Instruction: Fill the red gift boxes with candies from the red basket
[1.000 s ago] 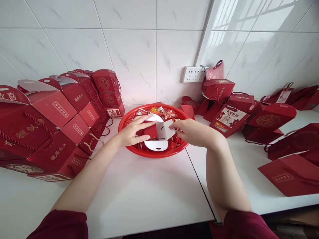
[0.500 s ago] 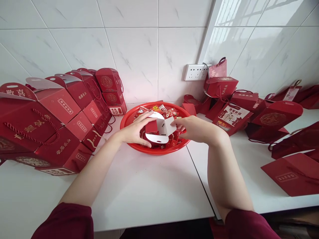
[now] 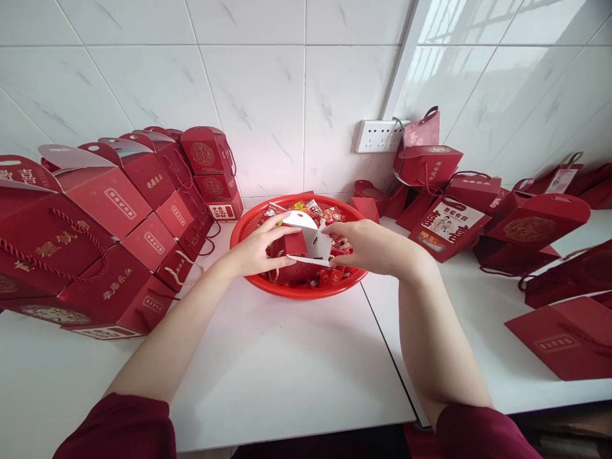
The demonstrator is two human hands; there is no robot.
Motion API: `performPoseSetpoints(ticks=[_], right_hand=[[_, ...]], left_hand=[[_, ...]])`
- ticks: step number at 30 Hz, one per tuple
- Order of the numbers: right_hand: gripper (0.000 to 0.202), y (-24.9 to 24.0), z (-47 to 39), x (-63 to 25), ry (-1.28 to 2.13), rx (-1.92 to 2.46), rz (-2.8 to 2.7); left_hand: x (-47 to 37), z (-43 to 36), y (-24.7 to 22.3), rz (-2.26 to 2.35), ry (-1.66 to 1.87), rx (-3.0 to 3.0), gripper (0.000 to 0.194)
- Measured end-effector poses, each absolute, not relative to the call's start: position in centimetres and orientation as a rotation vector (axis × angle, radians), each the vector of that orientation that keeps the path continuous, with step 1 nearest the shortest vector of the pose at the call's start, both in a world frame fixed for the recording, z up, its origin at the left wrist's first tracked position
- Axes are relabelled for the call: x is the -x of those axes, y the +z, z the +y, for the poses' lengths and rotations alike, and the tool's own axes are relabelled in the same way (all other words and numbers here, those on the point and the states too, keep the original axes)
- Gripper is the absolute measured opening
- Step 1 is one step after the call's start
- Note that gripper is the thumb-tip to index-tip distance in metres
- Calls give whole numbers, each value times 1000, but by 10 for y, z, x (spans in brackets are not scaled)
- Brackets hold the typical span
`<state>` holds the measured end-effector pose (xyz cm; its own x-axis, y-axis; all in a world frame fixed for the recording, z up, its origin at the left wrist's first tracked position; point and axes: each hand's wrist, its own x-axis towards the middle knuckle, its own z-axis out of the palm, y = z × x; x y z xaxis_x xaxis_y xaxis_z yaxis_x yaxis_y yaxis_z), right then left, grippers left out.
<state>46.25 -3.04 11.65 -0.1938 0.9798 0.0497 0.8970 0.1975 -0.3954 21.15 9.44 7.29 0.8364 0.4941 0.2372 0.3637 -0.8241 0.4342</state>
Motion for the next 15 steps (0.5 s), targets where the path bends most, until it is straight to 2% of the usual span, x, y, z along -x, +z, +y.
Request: performPoseSetpoints(ticks=[3,5,10,13,15], right_hand=[[54,116,-28,-454,451,1654,-2244],[49,114,-25,-450,498,1608,-2326],[46,112,-21,-451,495,1681,-2427],[44,110,-16,-454,621,1555,-2391],[39,106,-11,-454,622,1501,-2303]], left_hand=[[-213,92,73,682,532,-2643,54],[-213,91,73,706,555,-2640,48],[-214,91,73,689,559,-2635,35],[-213,91,74,653,583,-2630,30],[-212,92,74,657,629,-2619,38]])
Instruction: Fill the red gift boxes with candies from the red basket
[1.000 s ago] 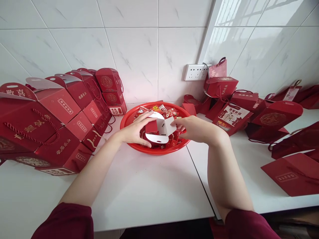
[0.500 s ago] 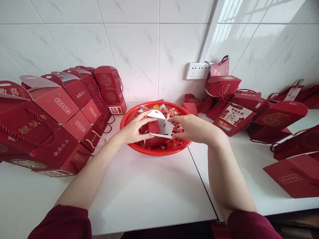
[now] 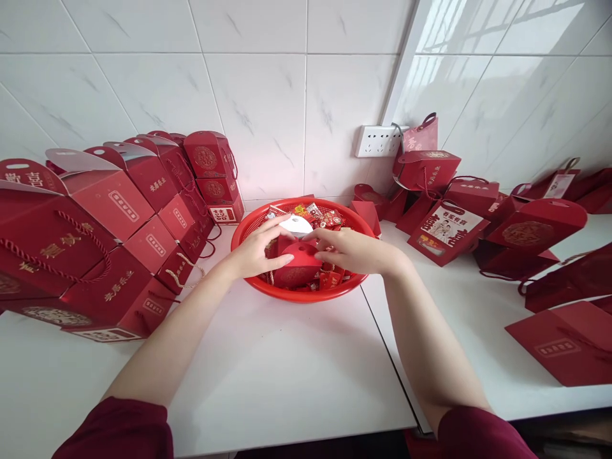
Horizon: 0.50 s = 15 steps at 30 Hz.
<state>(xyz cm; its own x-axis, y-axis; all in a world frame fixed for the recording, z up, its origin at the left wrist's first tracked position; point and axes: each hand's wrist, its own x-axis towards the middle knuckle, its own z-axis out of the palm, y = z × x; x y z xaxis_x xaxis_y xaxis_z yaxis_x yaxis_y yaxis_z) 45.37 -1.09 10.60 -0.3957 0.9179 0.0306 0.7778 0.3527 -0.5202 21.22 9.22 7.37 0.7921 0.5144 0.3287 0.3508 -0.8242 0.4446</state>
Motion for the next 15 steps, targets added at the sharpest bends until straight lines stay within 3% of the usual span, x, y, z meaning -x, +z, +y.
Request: performPoseSetpoints(ticks=[4,9,15], right_hand=[[41,92,0,-445,399,1638,-2156],[78,81,6,-439,394,1694,-2065],[97,74,17,-444,561,1487,-2059]], left_hand=[[-211,97,70,657,649,-2592,78],[-209,106,60,633,743,-2494,112],[-207,112,56,539,803,-2424,130]])
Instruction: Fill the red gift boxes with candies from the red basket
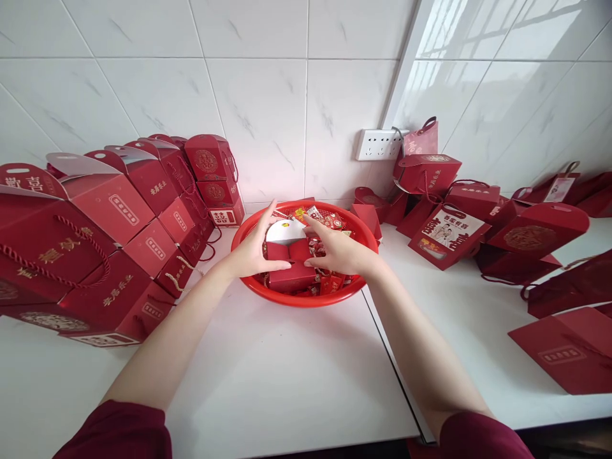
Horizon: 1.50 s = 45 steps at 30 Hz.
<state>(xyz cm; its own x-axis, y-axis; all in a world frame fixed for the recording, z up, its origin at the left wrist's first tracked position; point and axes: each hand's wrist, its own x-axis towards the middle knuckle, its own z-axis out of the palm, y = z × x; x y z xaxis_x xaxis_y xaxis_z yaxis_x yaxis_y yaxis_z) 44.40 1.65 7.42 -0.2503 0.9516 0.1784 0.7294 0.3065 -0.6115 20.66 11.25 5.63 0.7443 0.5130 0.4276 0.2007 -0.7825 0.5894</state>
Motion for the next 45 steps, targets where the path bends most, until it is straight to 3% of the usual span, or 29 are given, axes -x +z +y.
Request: performPoseSetpoints(ticks=[3,7,10,16,21,23,31,35,38,43,45], right_hand=[[85,77,17,-446,466,1288,-2123],[48,82,12,-446,409,1232,-2252],[39,82,10,-444,381,1285,-2280],[37,76,14,-445,465,1385,-2282],[52,70,20,-448,586,1549,-2270],[56,68,23,-448,630,1548,-2257],[55,73,23,-439,696,1017,-2048],[68,80,17,-434,764,928,-1980],[78,79,16,-433,737,1055,-1900],[93,71,22,-431,527,1212,-1773],[98,70,21,-428,397,1247,-1738]], left_hand=[[-206,110,60,478,856,-2464,114],[-207,104,67,429,783,-2579,59],[-207,101,69,466,740,-2626,45],[-209,100,70,554,460,-2752,65],[-213,97,70,759,256,-2777,88],[-215,95,69,852,261,-2753,90],[-207,102,68,597,907,-2475,68],[-200,115,61,432,931,-2099,50],[-200,118,57,486,918,-2028,53],[-206,107,58,741,1288,-2277,77],[-207,101,59,759,1381,-2404,75]])
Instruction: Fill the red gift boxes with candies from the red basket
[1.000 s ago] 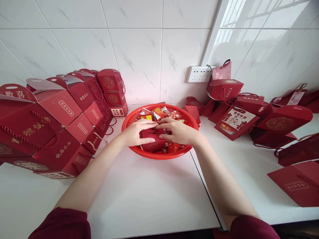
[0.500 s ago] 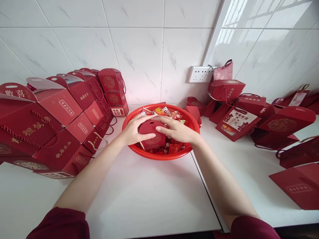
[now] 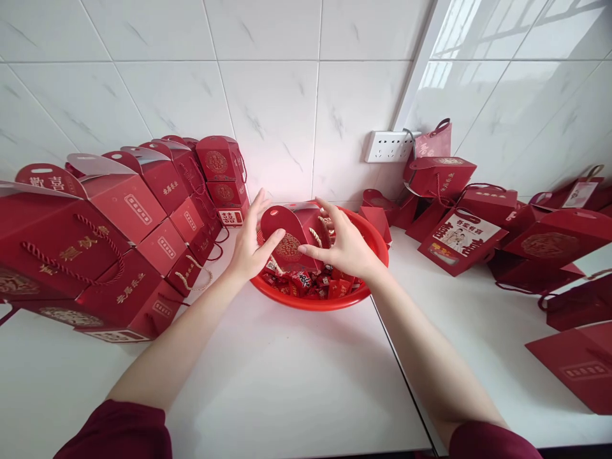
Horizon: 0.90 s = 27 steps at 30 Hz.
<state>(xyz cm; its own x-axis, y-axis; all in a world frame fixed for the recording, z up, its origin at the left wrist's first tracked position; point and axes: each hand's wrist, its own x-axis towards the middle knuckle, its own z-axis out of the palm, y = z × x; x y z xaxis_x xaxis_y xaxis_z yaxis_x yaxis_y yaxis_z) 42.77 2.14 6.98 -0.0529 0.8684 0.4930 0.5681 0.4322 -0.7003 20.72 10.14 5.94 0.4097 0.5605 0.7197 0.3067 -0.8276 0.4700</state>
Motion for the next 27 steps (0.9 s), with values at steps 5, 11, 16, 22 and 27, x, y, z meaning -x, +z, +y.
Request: performPoseSetpoints(ticks=[5,11,16,22,27], right_hand=[[103,75,14,-418,167,1349,-1632],[115,73,11,-409,56,1363,-1594],[103,68,9,-396,-104,1359,-1701],[71,66,10,-394,-88,1371,-1813],[60,69,12,-405,39,1413,-1926]], left_hand=[[-209,93,61,744,1249,-2730,64],[-212,85,60,839,980,-2644,90],[-215,81,59,866,1114,-2517,85],[-220,76,57,954,1202,-2501,87],[-219,76,56,1004,1066,-2524,83]])
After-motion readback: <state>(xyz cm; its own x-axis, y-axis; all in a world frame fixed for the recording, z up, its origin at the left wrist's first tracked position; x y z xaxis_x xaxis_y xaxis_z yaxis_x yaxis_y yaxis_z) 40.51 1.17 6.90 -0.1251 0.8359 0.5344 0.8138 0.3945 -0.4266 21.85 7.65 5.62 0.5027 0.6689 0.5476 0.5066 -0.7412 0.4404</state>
